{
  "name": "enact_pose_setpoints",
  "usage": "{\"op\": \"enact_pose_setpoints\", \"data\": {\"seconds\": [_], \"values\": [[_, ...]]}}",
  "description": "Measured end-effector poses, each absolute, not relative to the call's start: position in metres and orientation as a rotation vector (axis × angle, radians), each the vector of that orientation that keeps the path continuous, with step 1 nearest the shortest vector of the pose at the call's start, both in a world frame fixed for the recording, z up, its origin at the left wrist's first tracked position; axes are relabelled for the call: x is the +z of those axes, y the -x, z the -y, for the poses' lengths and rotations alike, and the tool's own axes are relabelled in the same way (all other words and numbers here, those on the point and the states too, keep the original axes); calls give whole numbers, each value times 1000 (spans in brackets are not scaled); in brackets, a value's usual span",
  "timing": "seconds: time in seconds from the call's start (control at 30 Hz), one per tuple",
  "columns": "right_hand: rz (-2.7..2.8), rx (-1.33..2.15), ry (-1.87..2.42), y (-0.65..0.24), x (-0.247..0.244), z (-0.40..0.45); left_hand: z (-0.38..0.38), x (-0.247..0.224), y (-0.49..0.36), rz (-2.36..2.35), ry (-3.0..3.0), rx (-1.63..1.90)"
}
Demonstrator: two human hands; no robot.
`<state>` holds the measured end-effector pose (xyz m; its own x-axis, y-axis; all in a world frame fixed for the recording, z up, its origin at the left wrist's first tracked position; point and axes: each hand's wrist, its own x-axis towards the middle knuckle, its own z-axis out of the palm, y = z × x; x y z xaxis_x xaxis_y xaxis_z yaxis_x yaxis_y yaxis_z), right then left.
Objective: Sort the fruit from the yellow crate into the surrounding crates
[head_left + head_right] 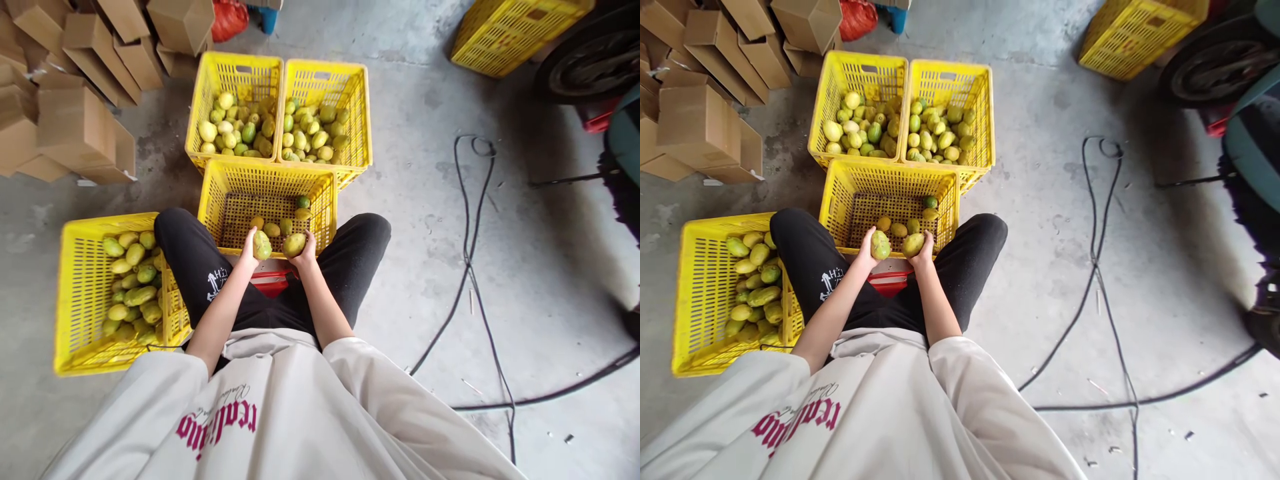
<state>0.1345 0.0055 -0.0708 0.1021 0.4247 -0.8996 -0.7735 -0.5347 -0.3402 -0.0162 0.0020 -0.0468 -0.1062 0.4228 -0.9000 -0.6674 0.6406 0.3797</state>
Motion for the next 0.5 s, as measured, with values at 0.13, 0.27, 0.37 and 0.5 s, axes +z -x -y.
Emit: {"op": "enact_pose_setpoints", "data": {"seconds": [0.13,0.27,0.37,0.5], "values": [[-449,1615,1336,-129,-60,-9,-2,-45,15,-1377,249,915],[-534,1581,1322,-129,-54,-11,-1,-44,14,-1398,333,978],[-518,1576,1306,-130,-53,-13,-1,-42,15,-1376,402,991],[-469,1558,1308,-128,-57,-15,-1,-38,17,-1300,412,948]]}}
